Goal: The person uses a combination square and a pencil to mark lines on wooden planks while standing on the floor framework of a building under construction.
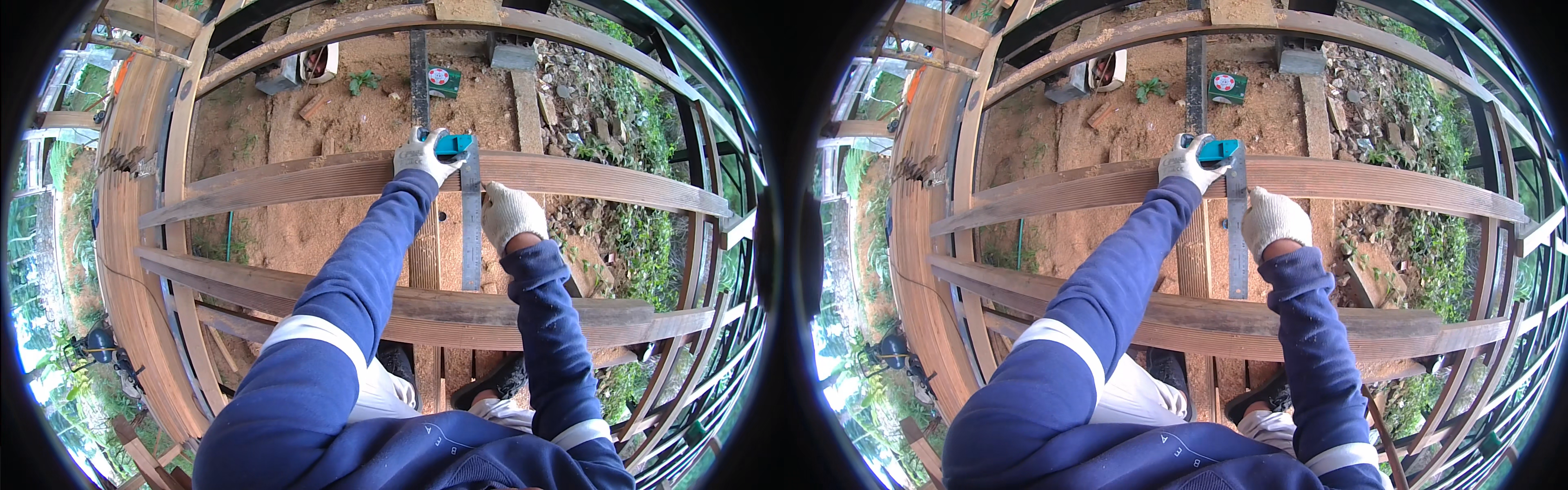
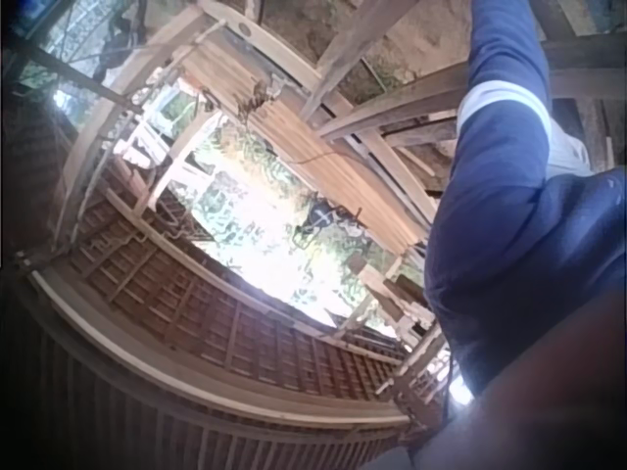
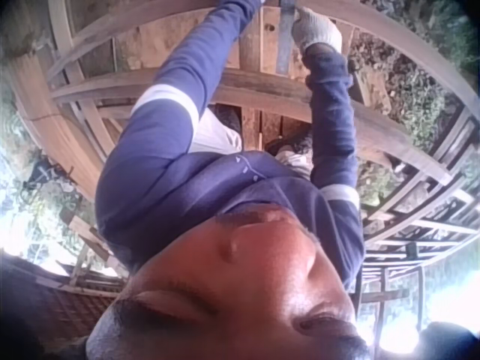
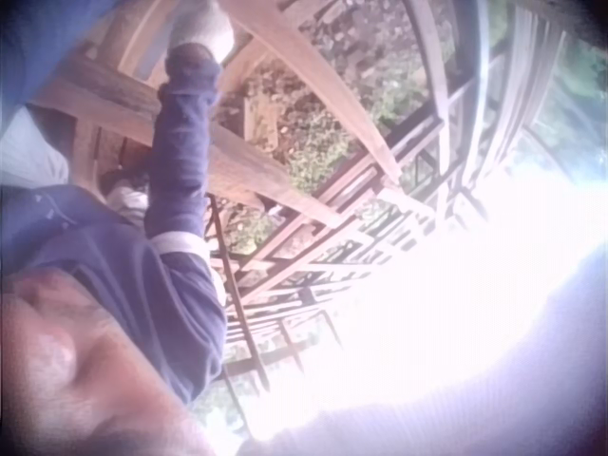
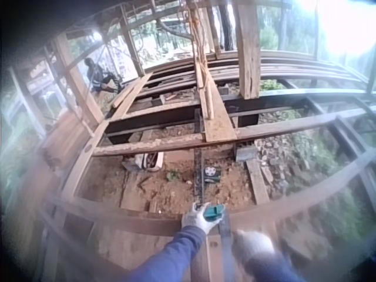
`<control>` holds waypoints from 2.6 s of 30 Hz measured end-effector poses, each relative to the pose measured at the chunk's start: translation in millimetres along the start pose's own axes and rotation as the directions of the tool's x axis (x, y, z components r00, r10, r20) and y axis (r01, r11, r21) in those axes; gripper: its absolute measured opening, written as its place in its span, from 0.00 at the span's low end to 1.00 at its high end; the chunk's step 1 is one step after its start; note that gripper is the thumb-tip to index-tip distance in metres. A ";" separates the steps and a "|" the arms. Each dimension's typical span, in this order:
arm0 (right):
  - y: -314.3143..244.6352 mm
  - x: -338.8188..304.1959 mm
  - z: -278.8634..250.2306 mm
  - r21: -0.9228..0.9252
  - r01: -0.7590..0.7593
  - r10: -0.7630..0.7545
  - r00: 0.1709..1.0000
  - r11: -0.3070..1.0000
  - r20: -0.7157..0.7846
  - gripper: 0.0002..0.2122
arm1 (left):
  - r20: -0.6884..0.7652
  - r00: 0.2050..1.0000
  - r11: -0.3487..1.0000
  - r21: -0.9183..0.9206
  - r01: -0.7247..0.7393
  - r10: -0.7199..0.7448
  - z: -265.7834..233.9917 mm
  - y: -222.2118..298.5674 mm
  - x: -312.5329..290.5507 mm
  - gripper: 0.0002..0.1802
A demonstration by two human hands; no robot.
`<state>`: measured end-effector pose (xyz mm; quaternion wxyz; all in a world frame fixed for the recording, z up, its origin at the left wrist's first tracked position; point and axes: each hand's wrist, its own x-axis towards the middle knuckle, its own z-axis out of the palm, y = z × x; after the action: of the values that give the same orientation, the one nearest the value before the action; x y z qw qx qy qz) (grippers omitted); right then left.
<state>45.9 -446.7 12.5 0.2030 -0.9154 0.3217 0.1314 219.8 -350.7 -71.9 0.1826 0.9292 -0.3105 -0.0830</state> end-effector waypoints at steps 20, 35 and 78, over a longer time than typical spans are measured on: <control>7.2 24.3 -3.2 0.020 0.028 -0.028 1.000 0.999 0.005 0.15 | -0.057 0.998 0.999 -0.028 -0.039 0.037 6.6 0.9 -0.3 0.38; 35.9 -70.3 96.4 0.948 -0.318 0.072 0.945 -0.035 0.320 0.14 | 0.156 0.982 0.986 -0.111 0.122 -0.104 10.4 11.1 15.1 0.33; 193.4 -264.3 -116.0 0.981 -0.180 0.364 0.920 0.068 0.144 0.12 | 0.092 0.928 0.832 0.418 -0.366 0.362 -50.8 -126.5 -130.2 0.60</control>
<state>-266.0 -495.5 157.5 0.7018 -0.4815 0.5056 -0.1417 199.3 -163.3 -69.3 -0.0145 0.8698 -0.4927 0.0191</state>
